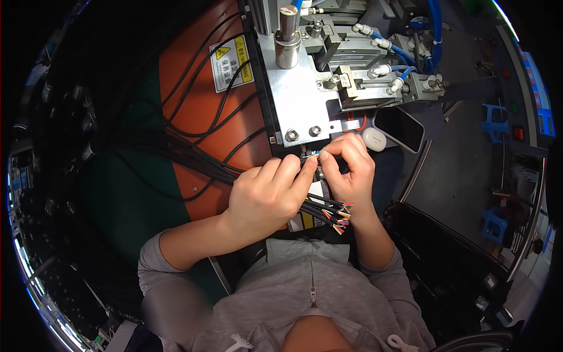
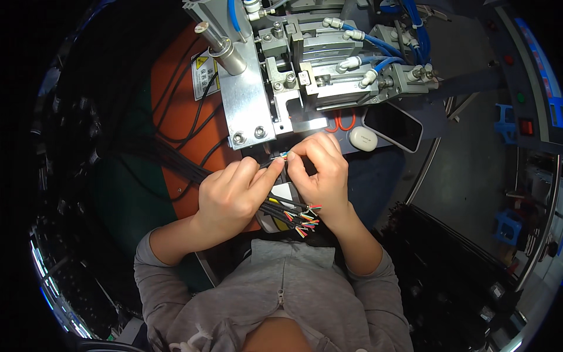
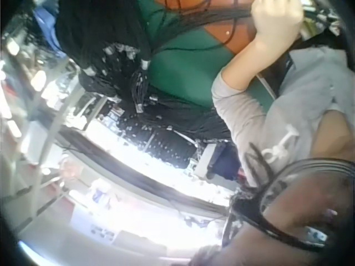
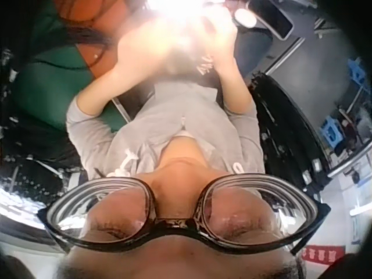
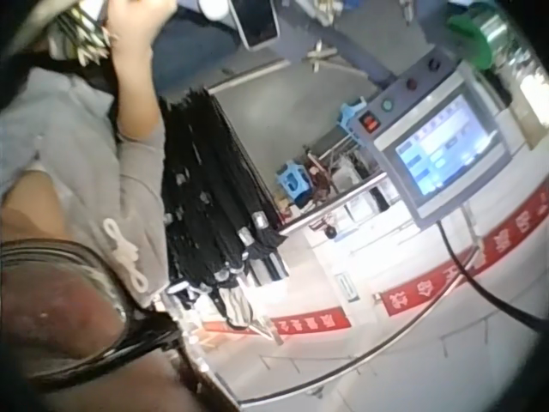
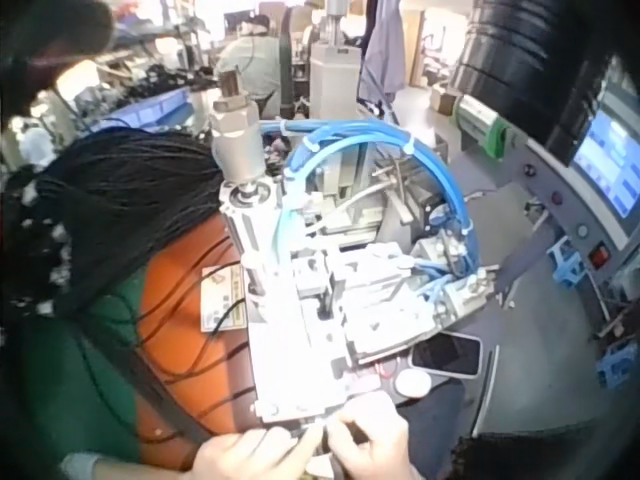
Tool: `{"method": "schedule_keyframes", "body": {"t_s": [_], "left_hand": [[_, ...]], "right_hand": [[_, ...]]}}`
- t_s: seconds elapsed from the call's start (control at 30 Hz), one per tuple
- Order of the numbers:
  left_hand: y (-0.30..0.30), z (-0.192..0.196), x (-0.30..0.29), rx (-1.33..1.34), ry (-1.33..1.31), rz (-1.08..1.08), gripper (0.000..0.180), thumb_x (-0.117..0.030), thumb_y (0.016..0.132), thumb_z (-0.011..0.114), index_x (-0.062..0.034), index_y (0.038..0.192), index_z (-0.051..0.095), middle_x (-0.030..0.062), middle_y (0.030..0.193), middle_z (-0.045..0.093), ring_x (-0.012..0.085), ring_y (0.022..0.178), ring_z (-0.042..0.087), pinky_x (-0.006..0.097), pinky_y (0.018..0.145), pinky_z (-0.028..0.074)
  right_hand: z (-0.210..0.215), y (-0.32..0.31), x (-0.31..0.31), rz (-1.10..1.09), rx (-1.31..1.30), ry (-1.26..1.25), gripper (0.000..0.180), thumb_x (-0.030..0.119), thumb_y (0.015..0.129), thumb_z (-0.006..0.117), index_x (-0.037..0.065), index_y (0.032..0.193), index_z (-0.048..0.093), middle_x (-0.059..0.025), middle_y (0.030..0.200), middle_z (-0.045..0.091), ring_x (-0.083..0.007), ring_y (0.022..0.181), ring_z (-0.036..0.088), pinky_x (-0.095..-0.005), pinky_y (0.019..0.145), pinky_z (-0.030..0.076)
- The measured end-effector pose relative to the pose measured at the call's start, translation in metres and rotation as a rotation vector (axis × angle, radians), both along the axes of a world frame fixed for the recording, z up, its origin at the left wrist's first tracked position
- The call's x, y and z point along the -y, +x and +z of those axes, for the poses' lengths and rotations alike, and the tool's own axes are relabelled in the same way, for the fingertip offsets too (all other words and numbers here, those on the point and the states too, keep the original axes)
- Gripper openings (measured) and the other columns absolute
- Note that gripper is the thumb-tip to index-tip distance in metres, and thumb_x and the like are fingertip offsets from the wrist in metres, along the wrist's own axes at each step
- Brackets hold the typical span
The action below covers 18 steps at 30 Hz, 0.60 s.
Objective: The person selects bundles of black cables from a green workbench and inserts the exposed multi-colored wire ends into a crimping machine. They manipulate the wires with both hands to align them with the machine's mechanism, repeating this process for multiple cable bundles in a factory setting.
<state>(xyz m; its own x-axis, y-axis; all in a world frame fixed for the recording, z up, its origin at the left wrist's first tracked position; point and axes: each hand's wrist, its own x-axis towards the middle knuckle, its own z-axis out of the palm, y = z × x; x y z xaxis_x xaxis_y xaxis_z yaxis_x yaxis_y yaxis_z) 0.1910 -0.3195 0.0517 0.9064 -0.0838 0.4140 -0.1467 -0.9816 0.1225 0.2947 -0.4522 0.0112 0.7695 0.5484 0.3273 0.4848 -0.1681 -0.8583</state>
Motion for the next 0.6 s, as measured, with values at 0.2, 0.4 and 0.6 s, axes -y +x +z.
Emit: {"method": "schedule_keyframes", "body": {"t_s": [0.2,0.4,0.6], "left_hand": [[0.004,-0.001,-0.007,0.045,-0.08,-0.025,0.028,-0.011,0.068,0.065,-0.0074,0.096,0.068,0.0002,0.068,0.05,0.0113,0.055,0.05,0.025,0.045,0.038],[0.005,0.004,-0.01,0.028,-0.092,0.019,0.024,-0.011,0.069,0.064,-0.0095,0.093,0.068,-0.0011,0.073,0.055,0.0121,0.058,0.053,0.026,0.049,0.04],[-0.008,0.016,-0.005,-0.183,0.047,0.062,0.026,-0.007,0.07,0.063,-0.0037,0.096,0.067,-0.0002,0.074,0.055,0.0118,0.063,0.057,0.024,0.052,0.042]], "right_hand": [[-0.018,0.0,0.004,0.066,-0.947,0.261,0.004,0.001,0.077,0.057,-0.001,0.074,0.055,-0.007,0.069,0.052,-0.0143,0.064,0.05,-0.0258,0.062,0.04],[-0.002,-0.008,-0.003,-0.04,-0.193,0.022,0.01,0.005,0.077,0.065,0.0,0.079,0.057,-0.008,0.075,0.057,-0.0185,0.067,0.055,-0.0294,0.064,0.044],[-0.011,-0.003,0.007,0.013,-0.639,0.074,0.009,0.005,0.081,0.066,0.0,0.085,0.059,-0.0029,0.077,0.058,-0.0086,0.072,0.054,-0.0247,0.066,0.043]]}}
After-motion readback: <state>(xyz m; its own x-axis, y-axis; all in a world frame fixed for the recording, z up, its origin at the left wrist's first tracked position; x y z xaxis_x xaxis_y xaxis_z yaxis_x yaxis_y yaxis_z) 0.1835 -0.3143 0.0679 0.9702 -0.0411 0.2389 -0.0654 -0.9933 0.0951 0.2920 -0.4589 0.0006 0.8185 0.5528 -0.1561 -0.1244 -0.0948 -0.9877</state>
